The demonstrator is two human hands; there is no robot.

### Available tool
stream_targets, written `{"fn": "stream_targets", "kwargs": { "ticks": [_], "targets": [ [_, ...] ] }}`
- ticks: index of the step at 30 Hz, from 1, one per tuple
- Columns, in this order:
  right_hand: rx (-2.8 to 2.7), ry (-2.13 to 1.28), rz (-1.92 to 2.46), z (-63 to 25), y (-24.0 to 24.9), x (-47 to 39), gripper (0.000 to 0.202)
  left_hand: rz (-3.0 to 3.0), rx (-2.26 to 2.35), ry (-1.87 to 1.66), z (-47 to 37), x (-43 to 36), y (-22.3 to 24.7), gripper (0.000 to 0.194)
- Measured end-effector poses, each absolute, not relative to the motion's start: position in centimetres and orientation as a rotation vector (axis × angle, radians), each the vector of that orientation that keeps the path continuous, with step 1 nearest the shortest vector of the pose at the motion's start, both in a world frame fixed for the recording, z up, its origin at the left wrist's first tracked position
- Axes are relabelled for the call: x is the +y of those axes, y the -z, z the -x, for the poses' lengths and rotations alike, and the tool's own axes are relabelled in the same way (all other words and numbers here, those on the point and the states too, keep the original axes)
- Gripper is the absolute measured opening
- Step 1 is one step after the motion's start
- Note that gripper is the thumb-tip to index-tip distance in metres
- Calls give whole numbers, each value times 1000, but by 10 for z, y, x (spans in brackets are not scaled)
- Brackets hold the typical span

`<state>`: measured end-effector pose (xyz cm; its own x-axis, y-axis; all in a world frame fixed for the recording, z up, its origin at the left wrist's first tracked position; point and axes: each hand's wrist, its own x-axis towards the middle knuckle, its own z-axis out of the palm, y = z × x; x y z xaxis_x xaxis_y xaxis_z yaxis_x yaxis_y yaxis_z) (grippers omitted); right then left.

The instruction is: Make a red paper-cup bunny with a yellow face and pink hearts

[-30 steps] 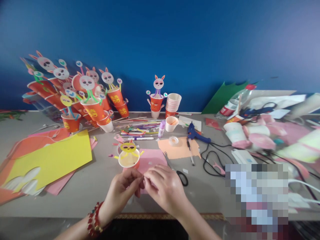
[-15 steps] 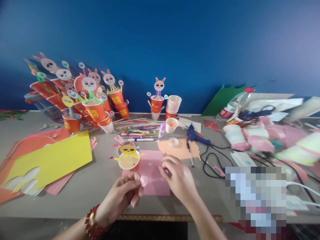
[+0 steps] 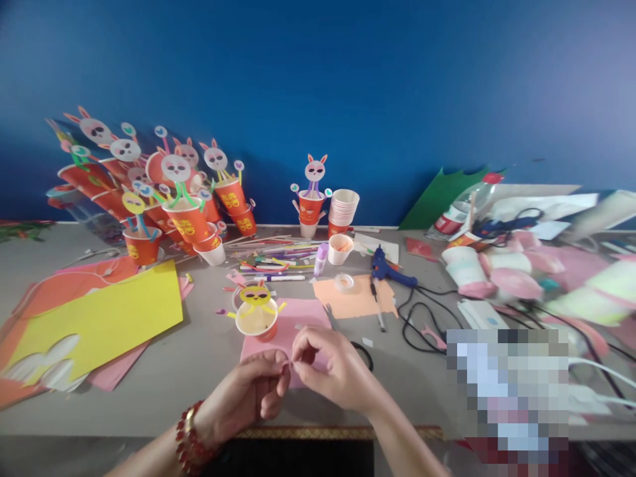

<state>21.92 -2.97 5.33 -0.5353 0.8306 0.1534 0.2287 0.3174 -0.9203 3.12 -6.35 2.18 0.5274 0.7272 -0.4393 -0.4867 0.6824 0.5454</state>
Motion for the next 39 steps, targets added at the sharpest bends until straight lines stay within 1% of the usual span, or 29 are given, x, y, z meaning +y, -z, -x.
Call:
{"fn": "stream_targets", "kwargs": {
  "ticks": [5,9,17,19,22,26,28,32,35,39],
  "targets": [
    [-1854,-1371,1140,-217,-48,-28,10,-706,805,-884,-32,-73,-18,25],
    [-1838,-1407,1174,-217,-46,-28,10,-953,936,-930,-32,-78,-19,33],
    [-1823,-1429,1156,-213,-47,-31,4,-879,961,-944,-33,-76,-17,36],
    [-1799,-1444,1147,-211,-45,-33,6,-857,950,-972,-34,-75,-17,37],
    [-1745,-1454,1163,-210,-44,-35,11,-844,921,-999,-35,-75,-14,34],
    [-1673,-1454,1167,-211,-46,-36,15,-900,924,-1079,-33,-81,-10,23],
    [-1660,-1461,1164,-211,-47,-36,15,-1074,1006,-1157,-30,-85,-10,18],
    [-1691,-1476,1189,-210,-46,-36,17,-1495,1175,-1205,-25,-87,-15,17],
    [-1754,-1428,1185,-208,-46,-38,15,-1618,1240,-1200,-25,-81,-18,14],
    [-1806,-1377,1172,-208,-47,-40,11,-1621,1284,-1154,-27,-76,-22,10]
  ]
}}
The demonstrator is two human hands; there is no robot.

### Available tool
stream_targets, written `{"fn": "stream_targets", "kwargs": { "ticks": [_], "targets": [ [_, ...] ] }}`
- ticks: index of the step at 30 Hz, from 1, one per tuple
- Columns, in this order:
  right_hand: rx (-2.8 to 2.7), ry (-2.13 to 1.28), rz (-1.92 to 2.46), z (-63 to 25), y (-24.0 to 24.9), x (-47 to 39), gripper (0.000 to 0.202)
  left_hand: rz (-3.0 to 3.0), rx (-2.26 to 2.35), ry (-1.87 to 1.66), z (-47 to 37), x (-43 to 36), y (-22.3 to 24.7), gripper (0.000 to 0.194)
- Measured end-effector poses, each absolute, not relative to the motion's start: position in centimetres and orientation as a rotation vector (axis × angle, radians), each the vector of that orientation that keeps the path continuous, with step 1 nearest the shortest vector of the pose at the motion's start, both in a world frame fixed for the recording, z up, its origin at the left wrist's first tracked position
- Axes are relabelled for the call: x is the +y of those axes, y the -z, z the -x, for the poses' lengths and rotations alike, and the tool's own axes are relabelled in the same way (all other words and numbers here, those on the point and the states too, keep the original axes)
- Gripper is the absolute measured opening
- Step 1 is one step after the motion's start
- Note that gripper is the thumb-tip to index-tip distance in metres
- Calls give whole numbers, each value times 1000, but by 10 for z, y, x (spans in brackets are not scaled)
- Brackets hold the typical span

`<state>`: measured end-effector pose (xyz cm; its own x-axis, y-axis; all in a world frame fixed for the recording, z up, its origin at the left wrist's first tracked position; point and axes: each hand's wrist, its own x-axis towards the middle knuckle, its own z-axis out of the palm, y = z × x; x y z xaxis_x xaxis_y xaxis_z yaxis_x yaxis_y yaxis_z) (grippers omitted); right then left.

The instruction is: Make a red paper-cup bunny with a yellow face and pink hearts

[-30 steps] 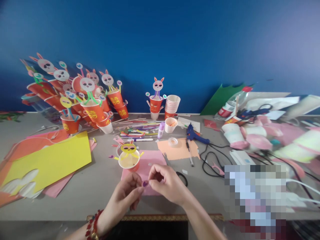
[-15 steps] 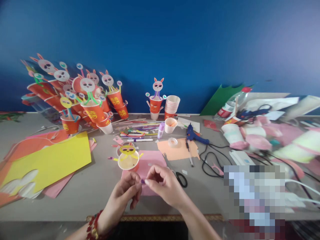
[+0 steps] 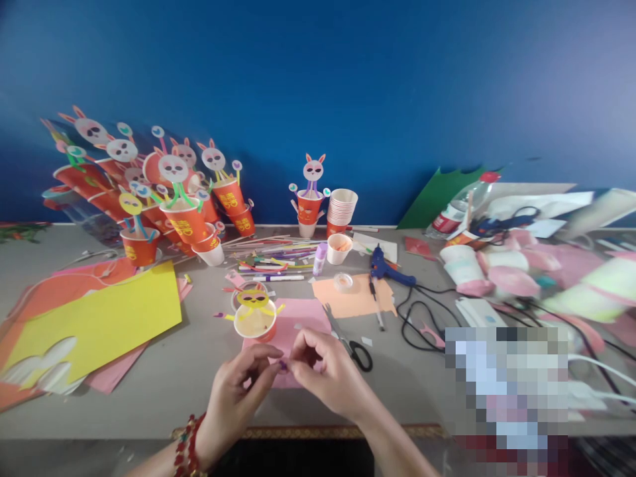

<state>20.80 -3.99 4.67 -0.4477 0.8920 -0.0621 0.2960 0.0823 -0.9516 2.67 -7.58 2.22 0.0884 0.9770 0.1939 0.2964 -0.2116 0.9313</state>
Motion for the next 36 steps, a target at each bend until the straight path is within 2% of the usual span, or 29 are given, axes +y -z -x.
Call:
{"fn": "stream_targets", "kwargs": {
  "ticks": [5,16,21,25,27,29,32,36],
  "targets": [
    [-1852,-1306,1125,-209,-48,-41,10,-1459,1278,-1095,-29,-76,-25,11],
    [-1866,-1223,1104,-211,-53,-40,11,-756,918,-977,-27,-80,-17,31],
    [-1849,-1234,1143,-213,-53,-38,13,-879,952,-990,-17,-94,-9,29],
    [-1736,-1290,1143,-215,-50,-31,13,-1056,1146,-1237,8,-91,-7,17],
    [-1635,-1340,1126,-215,-49,-27,16,-1091,1232,-1442,24,-80,-7,18],
    [-1539,-1379,1103,-214,-49,-22,20,-1202,1302,-1485,40,-65,-7,31],
    [-1434,-1378,1096,-211,-48,-17,23,-1468,1291,-1331,57,-40,-10,72],
    [-1352,-1365,1056,-203,-43,-11,23,-1633,1163,-1107,60,-15,-15,83]
  ]
}}
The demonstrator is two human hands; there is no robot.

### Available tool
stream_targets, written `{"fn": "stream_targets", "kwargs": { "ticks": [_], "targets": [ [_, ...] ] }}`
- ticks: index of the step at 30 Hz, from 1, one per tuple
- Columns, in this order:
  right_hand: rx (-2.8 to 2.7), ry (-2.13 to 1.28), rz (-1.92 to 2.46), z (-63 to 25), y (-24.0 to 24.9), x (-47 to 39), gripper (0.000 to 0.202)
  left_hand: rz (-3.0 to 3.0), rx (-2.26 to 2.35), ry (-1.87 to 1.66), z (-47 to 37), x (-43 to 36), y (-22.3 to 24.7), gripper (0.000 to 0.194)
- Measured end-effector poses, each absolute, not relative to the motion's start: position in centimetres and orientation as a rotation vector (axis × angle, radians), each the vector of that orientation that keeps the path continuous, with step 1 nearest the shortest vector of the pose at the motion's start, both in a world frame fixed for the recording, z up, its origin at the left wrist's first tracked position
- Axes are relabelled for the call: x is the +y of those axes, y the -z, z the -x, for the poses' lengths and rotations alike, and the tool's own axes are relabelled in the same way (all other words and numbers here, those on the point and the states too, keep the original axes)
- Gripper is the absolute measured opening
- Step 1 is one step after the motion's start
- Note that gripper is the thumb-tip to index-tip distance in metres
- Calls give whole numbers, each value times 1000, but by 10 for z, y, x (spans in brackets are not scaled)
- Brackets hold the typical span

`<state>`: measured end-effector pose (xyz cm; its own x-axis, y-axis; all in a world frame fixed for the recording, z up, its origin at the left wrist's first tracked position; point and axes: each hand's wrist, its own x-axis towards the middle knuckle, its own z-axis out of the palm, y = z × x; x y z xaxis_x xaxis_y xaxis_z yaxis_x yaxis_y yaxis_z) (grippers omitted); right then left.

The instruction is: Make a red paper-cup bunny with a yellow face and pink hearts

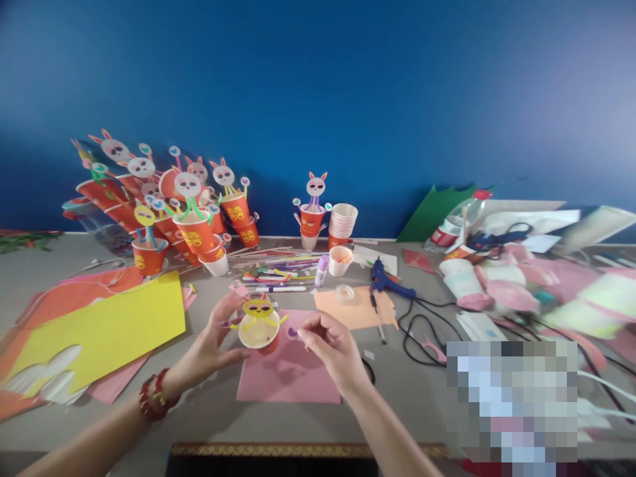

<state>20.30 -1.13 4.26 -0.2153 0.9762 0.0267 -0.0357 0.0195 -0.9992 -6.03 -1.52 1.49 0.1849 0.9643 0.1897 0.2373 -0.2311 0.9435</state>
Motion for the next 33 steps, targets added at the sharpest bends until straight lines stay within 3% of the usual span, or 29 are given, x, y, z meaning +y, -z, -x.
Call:
{"fn": "stream_targets", "kwargs": {
  "ticks": [2,12,18,33],
  "targets": [
    [-1350,-1372,1020,-199,-40,-10,22,-1656,1091,-1066,55,-8,-16,87],
    [-1343,-1385,990,-195,-49,6,22,-1317,918,-1029,35,-1,-22,58],
    [-1257,-1301,1045,-198,-56,28,23,-1157,947,-986,31,-10,-11,77],
    [-994,-1400,1132,-191,-25,33,29,-1052,963,-894,26,-11,6,86]
  ]
}}
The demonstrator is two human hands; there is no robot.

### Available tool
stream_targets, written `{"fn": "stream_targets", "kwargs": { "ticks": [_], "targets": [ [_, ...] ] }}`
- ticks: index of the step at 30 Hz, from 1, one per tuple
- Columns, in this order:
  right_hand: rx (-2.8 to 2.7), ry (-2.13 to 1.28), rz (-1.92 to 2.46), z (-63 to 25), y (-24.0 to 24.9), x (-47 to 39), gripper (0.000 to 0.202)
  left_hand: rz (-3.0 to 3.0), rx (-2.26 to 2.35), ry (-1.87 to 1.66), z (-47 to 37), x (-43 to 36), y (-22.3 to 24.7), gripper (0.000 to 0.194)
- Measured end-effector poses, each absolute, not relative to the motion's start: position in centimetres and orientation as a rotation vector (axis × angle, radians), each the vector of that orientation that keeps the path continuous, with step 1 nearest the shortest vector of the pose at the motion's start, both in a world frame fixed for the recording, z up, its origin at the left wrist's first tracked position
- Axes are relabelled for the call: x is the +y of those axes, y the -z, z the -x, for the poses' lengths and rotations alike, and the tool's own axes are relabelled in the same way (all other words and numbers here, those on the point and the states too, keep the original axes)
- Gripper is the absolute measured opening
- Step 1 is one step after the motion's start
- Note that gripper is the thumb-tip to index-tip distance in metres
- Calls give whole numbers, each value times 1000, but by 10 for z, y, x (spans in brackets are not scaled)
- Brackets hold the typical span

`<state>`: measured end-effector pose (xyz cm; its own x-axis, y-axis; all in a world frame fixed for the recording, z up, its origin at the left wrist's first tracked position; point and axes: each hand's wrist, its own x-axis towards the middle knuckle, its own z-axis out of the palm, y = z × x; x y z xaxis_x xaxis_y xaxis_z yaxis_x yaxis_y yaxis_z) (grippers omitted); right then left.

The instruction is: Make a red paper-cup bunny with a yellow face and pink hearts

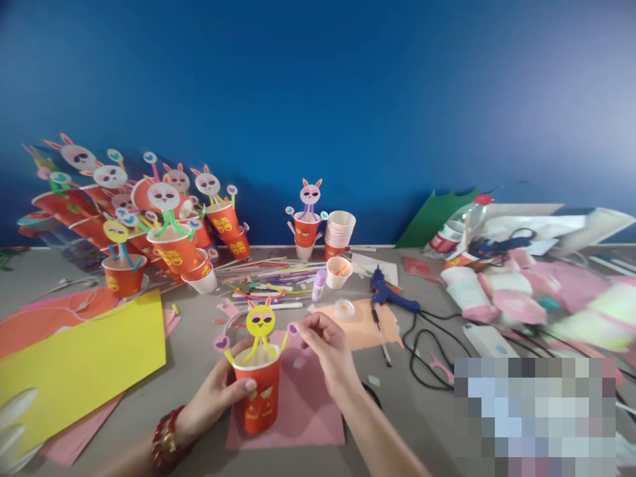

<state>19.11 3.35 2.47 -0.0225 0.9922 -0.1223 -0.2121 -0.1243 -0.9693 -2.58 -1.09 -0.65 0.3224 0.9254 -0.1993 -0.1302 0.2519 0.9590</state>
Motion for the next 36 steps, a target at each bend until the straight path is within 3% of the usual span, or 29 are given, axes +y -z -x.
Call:
{"fn": "stream_targets", "kwargs": {
  "ticks": [36],
  "targets": [
    [-942,-1373,1170,-181,-11,33,30,-1074,932,-888,21,-10,4,82]
  ]
}}
